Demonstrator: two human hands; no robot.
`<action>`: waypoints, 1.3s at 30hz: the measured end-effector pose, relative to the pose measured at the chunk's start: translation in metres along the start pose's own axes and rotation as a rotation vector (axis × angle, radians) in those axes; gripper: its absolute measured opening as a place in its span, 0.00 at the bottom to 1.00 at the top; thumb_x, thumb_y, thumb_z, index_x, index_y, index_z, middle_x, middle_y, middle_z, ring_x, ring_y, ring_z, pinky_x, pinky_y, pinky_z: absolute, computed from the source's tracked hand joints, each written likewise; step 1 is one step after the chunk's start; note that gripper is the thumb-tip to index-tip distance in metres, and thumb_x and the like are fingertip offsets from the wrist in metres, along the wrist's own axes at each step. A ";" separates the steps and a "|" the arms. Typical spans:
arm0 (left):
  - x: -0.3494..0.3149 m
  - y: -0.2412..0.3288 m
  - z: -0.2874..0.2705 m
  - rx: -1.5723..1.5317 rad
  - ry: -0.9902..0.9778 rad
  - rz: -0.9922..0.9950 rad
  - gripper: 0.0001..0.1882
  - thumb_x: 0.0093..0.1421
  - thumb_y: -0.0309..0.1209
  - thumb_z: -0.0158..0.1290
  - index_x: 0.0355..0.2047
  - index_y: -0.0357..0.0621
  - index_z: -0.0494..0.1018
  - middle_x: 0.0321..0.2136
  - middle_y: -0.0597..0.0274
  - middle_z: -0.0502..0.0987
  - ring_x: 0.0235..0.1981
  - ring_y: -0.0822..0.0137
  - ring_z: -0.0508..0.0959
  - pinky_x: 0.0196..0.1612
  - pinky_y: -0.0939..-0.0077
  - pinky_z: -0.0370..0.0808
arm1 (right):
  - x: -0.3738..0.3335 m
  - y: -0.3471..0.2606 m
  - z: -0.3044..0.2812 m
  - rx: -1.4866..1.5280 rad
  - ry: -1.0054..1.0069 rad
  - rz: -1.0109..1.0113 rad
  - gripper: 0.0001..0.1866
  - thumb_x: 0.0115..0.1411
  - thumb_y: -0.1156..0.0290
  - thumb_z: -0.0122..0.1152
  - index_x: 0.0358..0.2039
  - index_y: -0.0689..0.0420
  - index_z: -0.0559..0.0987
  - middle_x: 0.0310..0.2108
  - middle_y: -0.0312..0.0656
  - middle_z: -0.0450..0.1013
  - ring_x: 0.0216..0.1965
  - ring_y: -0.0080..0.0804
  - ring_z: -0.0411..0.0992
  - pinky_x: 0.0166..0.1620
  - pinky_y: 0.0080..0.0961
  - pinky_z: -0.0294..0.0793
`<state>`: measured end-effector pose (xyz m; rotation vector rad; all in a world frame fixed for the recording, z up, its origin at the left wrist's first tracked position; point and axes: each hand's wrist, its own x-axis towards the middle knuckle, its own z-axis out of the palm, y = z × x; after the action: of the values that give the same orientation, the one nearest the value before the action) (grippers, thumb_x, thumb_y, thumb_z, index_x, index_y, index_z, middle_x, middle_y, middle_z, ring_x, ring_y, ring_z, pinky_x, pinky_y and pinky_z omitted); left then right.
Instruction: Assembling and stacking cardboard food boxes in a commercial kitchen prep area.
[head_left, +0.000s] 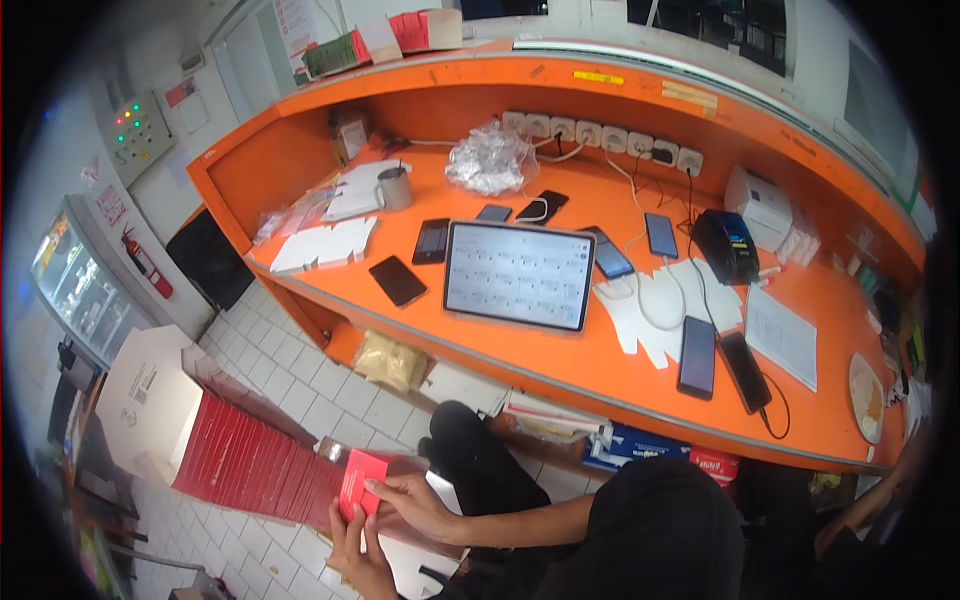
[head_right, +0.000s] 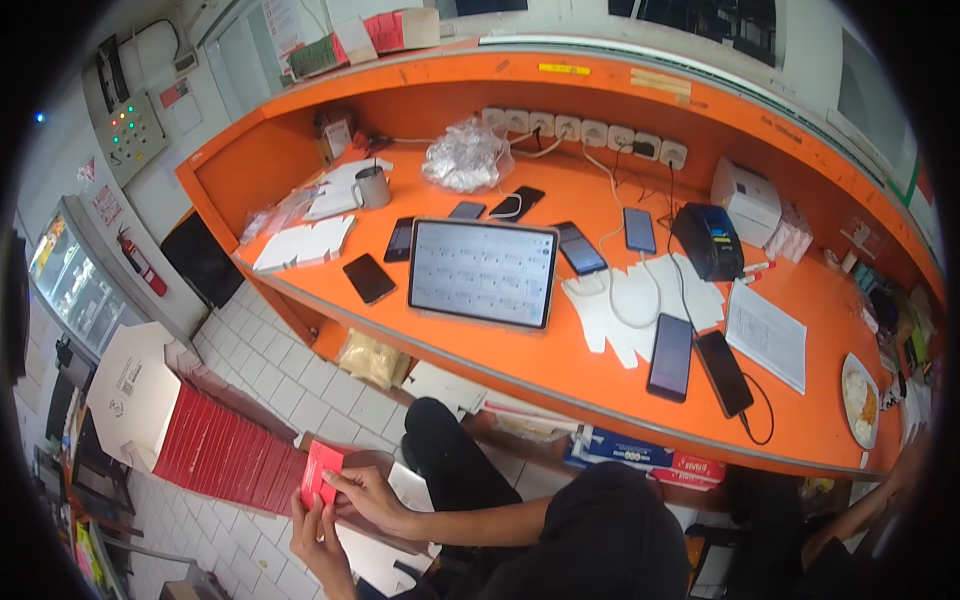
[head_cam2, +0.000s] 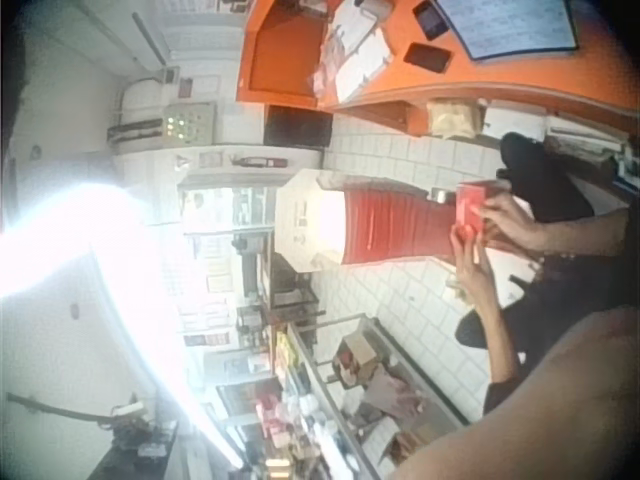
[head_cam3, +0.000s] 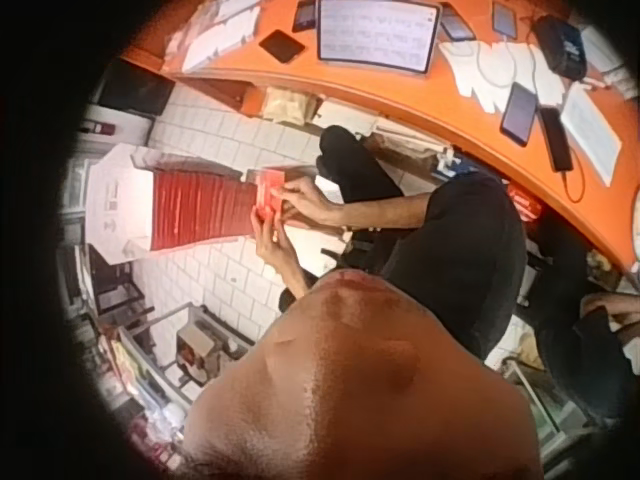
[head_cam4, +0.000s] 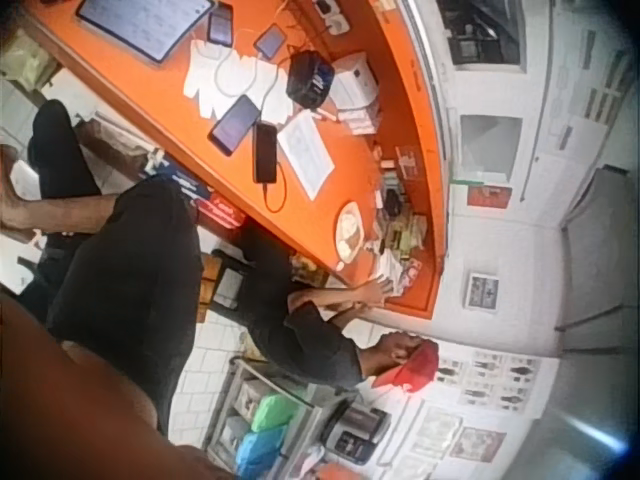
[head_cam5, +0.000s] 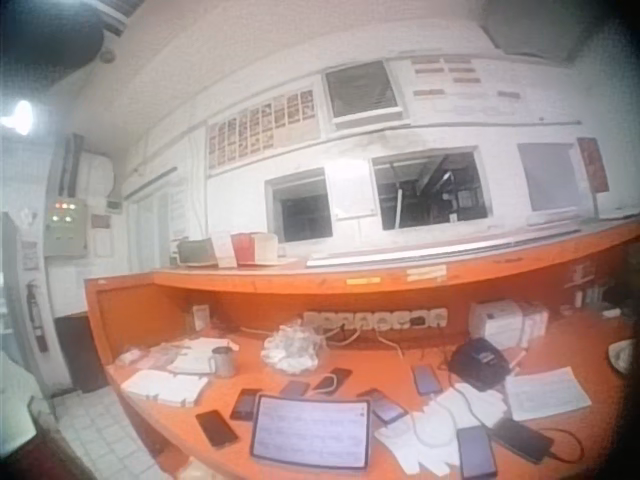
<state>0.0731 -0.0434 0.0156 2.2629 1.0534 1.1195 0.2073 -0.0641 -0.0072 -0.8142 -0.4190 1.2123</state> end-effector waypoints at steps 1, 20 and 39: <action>0.007 0.001 0.002 -0.005 0.035 -0.032 0.14 0.58 0.23 0.60 0.45 0.32 0.79 0.55 0.37 0.73 0.52 0.45 0.78 0.54 0.62 0.73 | -0.004 -0.004 0.005 -0.018 0.012 0.045 0.20 0.70 0.57 0.54 0.39 0.64 0.81 0.34 0.39 0.78 0.34 0.22 0.78 0.36 0.18 0.80; -0.043 -0.064 -0.034 -0.349 0.233 -0.379 0.23 0.58 0.21 0.59 0.54 0.31 0.70 0.52 0.48 0.76 0.54 0.56 0.77 0.57 0.67 0.73 | 0.069 -0.089 -0.009 -1.004 -0.692 -0.451 0.17 0.64 0.66 0.61 0.53 0.53 0.80 0.51 0.43 0.74 0.55 0.37 0.72 0.58 0.30 0.70; 0.169 -0.113 -0.183 -0.163 0.497 0.099 0.41 0.48 0.49 0.66 0.55 0.32 0.71 0.53 0.46 0.75 0.59 0.55 0.71 0.64 0.62 0.60 | 0.217 -0.133 0.158 -0.671 -0.961 -0.596 0.59 0.40 0.57 0.83 0.67 0.59 0.56 0.61 0.48 0.63 0.66 0.40 0.58 0.68 0.39 0.56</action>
<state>-0.0581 0.1639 0.1381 1.9714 0.9826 1.8008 0.2578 0.1747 0.1671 -0.5262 -1.7877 0.8130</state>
